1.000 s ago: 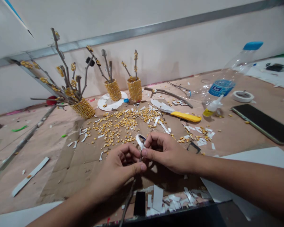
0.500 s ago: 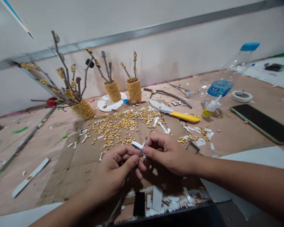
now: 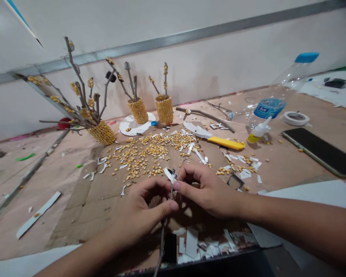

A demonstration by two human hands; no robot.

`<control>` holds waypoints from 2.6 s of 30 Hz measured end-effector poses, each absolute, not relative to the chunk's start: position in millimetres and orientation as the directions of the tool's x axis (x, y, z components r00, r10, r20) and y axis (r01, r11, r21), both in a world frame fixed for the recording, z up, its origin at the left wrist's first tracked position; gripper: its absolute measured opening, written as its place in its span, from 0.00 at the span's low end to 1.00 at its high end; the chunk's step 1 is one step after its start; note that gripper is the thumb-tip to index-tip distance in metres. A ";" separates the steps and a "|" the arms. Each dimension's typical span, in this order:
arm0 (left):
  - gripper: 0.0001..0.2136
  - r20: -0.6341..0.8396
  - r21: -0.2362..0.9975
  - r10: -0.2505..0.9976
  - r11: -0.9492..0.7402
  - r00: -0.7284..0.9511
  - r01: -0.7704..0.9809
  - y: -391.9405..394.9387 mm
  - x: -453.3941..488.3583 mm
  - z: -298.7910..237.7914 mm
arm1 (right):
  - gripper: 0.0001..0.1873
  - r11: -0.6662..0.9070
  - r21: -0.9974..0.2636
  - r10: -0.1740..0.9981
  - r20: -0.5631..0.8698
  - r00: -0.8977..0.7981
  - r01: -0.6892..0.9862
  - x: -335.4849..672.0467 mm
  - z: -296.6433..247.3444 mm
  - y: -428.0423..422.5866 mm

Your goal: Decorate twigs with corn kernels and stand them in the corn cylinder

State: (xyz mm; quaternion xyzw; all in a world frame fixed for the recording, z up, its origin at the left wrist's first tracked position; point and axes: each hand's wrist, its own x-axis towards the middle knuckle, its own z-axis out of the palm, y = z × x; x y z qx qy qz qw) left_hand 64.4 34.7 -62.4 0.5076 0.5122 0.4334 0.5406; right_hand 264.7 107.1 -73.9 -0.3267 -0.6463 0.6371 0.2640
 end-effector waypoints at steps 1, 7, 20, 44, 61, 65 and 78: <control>0.09 -0.110 0.993 0.989 0.105 0.095 0.058 34.4 64.0 -62.5 | 0.24 -0.015 -0.996 0.758 -0.069 -0.648 0.089 264.7 -73.7 107.5; 0.02 -0.137 0.990 0.991 0.137 0.006 0.044 32.3 70.7 -59.2 | 0.24 -0.049 -0.998 0.738 -0.063 -0.672 0.039 264.5 -69.7 109.9; 0.10 -0.264 0.957 0.964 0.257 -0.035 -0.135 32.6 79.5 -56.1 | 0.25 -0.145 -0.989 0.723 -0.119 -0.680 0.019 263.5 -76.2 107.3; 0.23 -0.368 0.883 0.928 0.367 0.052 -0.292 36.0 78.8 -63.7 | 0.14 -0.064 -0.994 0.746 -0.103 -0.658 0.084 261.9 -75.1 104.7; 0.14 -0.131 0.986 0.986 0.140 -0.101 0.095 31.2 79.2 -58.7 | 0.15 -0.092 -0.984 0.779 -0.167 -0.605 0.154 263.9 -58.5 101.4; 0.09 0.036 0.955 0.990 0.006 -0.136 0.296 30.6 77.5 -59.0 | 0.18 -0.159 -0.976 0.751 -0.217 -0.624 0.148 264.6 -57.5 101.4; 0.08 0.064 0.922 0.989 -0.007 -0.133 0.386 28.2 75.1 -57.3 | 0.17 -0.066 -0.979 0.760 -0.173 -0.627 0.191 267.9 -51.7 106.3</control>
